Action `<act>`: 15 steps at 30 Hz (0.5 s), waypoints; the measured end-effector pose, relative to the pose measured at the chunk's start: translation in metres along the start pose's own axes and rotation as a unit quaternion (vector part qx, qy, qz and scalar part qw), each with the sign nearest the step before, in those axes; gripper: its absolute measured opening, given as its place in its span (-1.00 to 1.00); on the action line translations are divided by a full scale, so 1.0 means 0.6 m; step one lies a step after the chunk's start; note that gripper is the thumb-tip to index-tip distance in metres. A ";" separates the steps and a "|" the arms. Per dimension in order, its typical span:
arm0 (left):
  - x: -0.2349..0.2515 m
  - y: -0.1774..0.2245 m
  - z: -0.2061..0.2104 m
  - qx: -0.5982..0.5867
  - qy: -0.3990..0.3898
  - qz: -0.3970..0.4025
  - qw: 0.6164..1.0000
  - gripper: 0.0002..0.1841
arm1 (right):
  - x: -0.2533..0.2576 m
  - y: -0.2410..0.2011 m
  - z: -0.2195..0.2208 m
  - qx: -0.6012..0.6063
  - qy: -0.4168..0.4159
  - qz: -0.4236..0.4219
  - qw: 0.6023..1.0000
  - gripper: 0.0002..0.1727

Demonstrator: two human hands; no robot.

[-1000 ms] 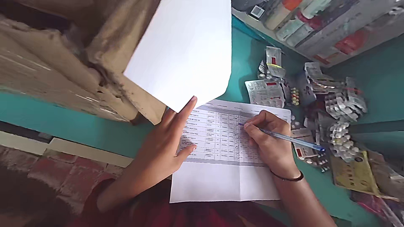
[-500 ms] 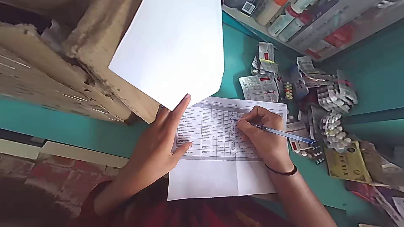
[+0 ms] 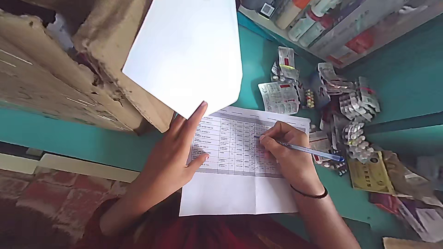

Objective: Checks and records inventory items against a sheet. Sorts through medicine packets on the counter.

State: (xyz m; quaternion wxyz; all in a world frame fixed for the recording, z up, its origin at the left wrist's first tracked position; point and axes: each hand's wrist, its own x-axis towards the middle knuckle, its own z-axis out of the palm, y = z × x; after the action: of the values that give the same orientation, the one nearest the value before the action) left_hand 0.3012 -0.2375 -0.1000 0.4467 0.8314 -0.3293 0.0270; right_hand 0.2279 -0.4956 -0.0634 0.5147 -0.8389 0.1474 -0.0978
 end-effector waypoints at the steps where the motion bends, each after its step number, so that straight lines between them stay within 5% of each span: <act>1: 0.000 0.000 0.000 0.001 -0.001 -0.001 1.000 -0.02 | -0.002 0.000 -0.001 0.004 -0.003 0.001 1.000 -0.81; 15: 0.000 0.005 -0.004 0.007 -0.013 -0.001 1.000 -0.01 | -0.022 0.004 0.005 -0.001 0.017 -0.016 1.000 -0.82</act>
State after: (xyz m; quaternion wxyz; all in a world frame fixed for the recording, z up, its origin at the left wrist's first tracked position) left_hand 0.3003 -0.2369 -0.0961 0.4364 0.8353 -0.3339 0.0185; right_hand 0.2162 -0.4897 -0.0669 0.5097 -0.8399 0.1431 -0.1196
